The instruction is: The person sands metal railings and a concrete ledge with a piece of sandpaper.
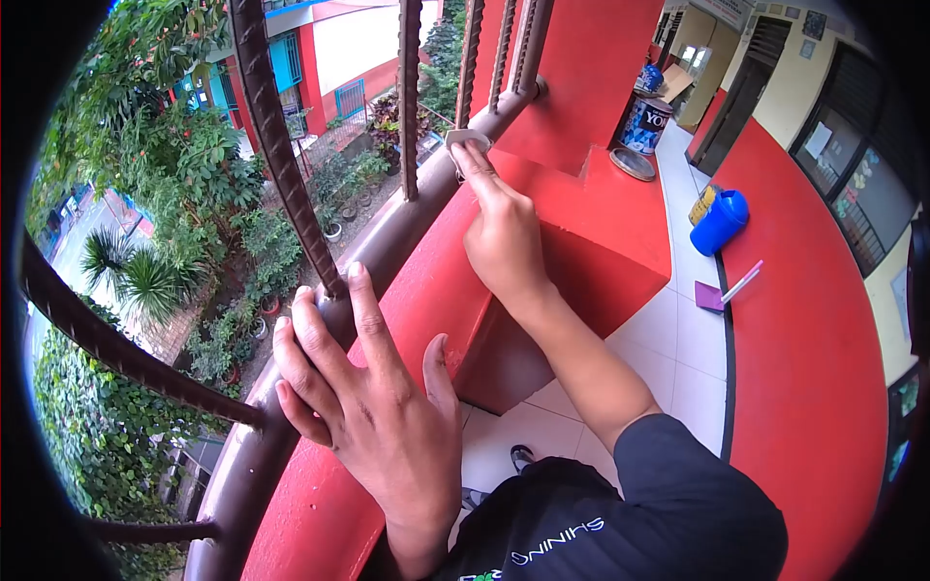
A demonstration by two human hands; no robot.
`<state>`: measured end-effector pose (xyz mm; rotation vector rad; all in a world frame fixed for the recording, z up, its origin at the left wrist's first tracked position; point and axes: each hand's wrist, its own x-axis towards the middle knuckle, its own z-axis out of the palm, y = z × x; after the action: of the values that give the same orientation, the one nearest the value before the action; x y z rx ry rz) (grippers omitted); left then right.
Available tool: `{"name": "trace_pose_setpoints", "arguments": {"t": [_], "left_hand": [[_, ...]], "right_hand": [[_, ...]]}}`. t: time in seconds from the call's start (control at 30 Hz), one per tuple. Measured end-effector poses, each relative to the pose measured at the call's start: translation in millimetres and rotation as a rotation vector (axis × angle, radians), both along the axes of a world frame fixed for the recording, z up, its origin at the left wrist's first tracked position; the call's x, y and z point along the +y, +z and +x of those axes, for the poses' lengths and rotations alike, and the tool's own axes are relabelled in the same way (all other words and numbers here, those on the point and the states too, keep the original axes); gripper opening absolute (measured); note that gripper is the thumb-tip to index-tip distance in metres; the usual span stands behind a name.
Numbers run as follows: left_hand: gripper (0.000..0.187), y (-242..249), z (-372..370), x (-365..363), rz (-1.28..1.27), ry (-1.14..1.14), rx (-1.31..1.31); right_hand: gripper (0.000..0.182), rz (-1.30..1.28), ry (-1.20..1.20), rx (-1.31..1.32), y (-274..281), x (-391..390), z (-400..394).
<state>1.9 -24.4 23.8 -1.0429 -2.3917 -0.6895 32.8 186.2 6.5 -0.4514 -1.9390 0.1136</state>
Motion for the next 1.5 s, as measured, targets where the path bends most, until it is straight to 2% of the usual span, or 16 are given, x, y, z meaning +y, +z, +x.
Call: {"name": "trace_pose_setpoints", "arguments": {"t": [0.17, 0.27, 0.33, 0.4, 0.6, 0.73, 0.8, 0.87, 0.93, 0.97, 1.0, 1.1, 1.23, 1.4, 1.43, 1.5], "left_hand": [[0.087, 1, -1, 0, -0.003, -0.002, -0.006], [0.087, 1, -2, -1, 0.000, -0.013, -0.014], [0.088, 2, -2, -1, 0.011, -0.010, -0.012], [0.087, 1, -1, -2, 0.011, -0.022, -0.022], [0.091, -2, -2, 0, 0.051, -0.016, -0.019], [0.080, -16, -6, 2, 0.163, -0.039, 0.097], [0.078, -16, -8, 5, 0.185, -0.020, 0.120], [0.076, -21, -10, 8, 0.161, 0.010, 0.169], [0.088, -10, -5, -2, 0.177, -0.071, 0.085], [0.089, -6, -2, -12, 0.166, -0.109, 0.075], [0.079, -3, 4, -22, 0.277, -0.161, 0.049], [0.064, -5, 5, -61, 0.342, -0.005, 0.149], [0.073, -6, -15, -93, 0.359, 0.317, 0.262], [0.065, -11, -17, -98, 0.060, 0.447, 0.325], [0.064, -13, -18, -97, -0.052, 0.479, 0.316], [0.065, -16, -20, -96, -0.039, 0.476, 0.291]], "right_hand": [[0.070, -0.006, 0.057, -0.095, -6, -35, 11], [0.069, -0.090, 0.002, -0.071, -1, 4, 5], [0.069, -0.043, 0.021, -0.136, -4, -33, 8], [0.069, -0.207, 0.078, -0.106, -7, -76, 14], [0.071, -0.089, 0.117, -0.009, -15, -65, 10], [0.072, -0.019, 0.223, -0.158, -13, -74, 15], [0.062, 0.068, 0.190, -0.142, -5, -61, 11], [0.070, 0.023, 0.311, -0.158, -1, -77, 14], [0.069, 0.113, 0.368, -0.222, -1, -78, 15], [0.071, 0.016, 0.278, -0.221, 2, -68, 13], [0.072, 0.090, 0.316, -0.160, 0, -42, 10], [0.070, -0.009, 0.260, -0.128, -1, -88, 13], [0.066, 0.047, 0.280, -0.137, 1, -67, 4], [0.059, 0.092, 0.161, -0.213, -2, -113, 8], [0.058, 0.104, 0.176, -0.229, 1, -110, 8], [0.061, 0.077, 0.226, -0.210, 13, -74, -1]]}}
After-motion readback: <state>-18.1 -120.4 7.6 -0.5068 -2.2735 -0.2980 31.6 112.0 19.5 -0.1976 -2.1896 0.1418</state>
